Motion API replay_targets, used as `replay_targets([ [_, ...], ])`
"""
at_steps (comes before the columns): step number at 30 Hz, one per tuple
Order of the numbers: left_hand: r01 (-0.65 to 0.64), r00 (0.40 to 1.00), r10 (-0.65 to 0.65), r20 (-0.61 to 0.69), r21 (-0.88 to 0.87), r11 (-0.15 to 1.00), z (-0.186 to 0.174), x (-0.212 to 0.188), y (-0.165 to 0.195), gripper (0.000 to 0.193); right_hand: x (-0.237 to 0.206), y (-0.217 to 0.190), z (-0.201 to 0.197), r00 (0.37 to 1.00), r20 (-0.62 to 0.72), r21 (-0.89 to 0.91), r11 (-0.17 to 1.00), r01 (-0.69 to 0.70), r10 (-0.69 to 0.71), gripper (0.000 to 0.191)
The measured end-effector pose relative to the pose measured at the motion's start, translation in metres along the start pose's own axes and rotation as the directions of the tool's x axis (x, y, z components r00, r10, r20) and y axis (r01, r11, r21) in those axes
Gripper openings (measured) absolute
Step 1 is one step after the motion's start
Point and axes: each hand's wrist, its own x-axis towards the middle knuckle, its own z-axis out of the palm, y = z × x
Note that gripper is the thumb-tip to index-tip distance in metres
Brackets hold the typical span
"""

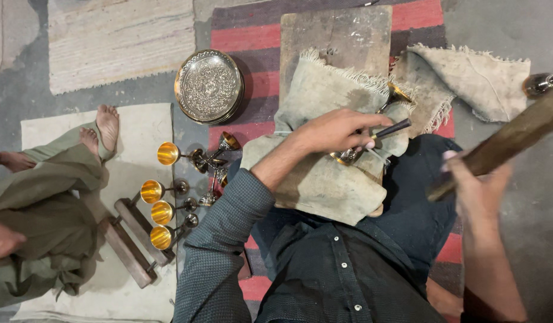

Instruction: The person sits cross-legged on the floor with a brass ewer resting on a cloth cushion on their lap. They hold a chisel against the brass surface and repeatedly strike it with a wooden mallet to engrave decorative patterns, repositioning the chisel between strikes.

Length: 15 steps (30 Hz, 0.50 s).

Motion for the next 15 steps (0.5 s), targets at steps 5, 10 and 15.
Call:
replay_targets([
  [5,-0.011,1.0,0.012,0.021,-0.036,0.999,-0.001,0.001,0.001,0.048,0.002,0.006,-0.002,0.998,0.04,-0.425,0.905,-0.023,0.044,0.035],
  [10,0.005,1.0,-0.004,0.017,-0.068,0.998,-0.001,-0.001,0.0,0.047,0.0,0.013,0.005,0.985,0.046,-0.251,0.953,0.171,-0.164,0.041],
  [15,0.0,1.0,0.002,0.021,-0.067,0.998,0.0,0.001,-0.002,0.047,-0.005,0.015,0.003,1.0,-0.008,-0.025,0.999,-0.025,0.025,0.026],
])
